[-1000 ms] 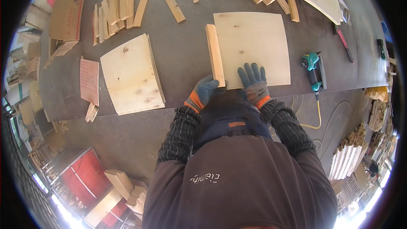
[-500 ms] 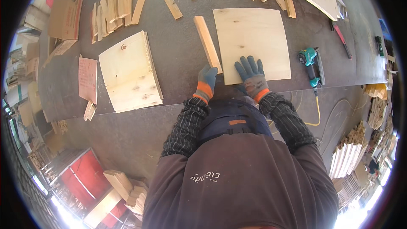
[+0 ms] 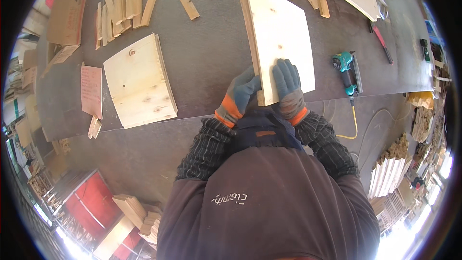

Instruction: Assembling wooden panels and slats using a pneumatic nail gun in a workshop setting.

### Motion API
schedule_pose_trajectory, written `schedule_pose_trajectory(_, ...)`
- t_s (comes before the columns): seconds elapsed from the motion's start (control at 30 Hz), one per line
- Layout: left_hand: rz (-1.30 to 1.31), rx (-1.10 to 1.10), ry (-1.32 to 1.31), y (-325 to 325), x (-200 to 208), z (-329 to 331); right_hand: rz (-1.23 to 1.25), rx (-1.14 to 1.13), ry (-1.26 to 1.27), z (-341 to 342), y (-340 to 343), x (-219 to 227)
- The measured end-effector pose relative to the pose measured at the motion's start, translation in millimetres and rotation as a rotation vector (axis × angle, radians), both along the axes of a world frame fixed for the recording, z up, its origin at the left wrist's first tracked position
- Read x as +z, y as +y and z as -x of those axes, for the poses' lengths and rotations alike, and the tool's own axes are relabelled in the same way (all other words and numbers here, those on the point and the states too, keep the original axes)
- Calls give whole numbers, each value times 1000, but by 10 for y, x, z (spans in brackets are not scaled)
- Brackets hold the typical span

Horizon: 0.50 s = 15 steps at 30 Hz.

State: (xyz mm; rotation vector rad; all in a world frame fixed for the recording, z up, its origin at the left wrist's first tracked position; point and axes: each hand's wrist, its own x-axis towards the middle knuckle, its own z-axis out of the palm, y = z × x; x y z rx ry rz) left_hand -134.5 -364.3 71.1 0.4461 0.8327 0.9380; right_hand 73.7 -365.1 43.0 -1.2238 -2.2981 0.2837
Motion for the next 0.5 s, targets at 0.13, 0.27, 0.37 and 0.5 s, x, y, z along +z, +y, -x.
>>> schedule_pose_trajectory(0.13, -56, -16, 13, -71, 171, 36, -54, -38, 94, 1, 28, 148)
schedule_pose_trajectory(0.27, 54, -70, 33, 27, 116, 115, -32, -44, 142, 36, 32, 266)
schedule_pose_trajectory(0.37, -141, -156, 111, 95, 243, 109, -34, -40, 156, 6, 23, 207)
schedule_pose_trajectory(0.5, -175, -233, 74, 141, 107, 182, 6, -21, 135, -7, -36, 170)
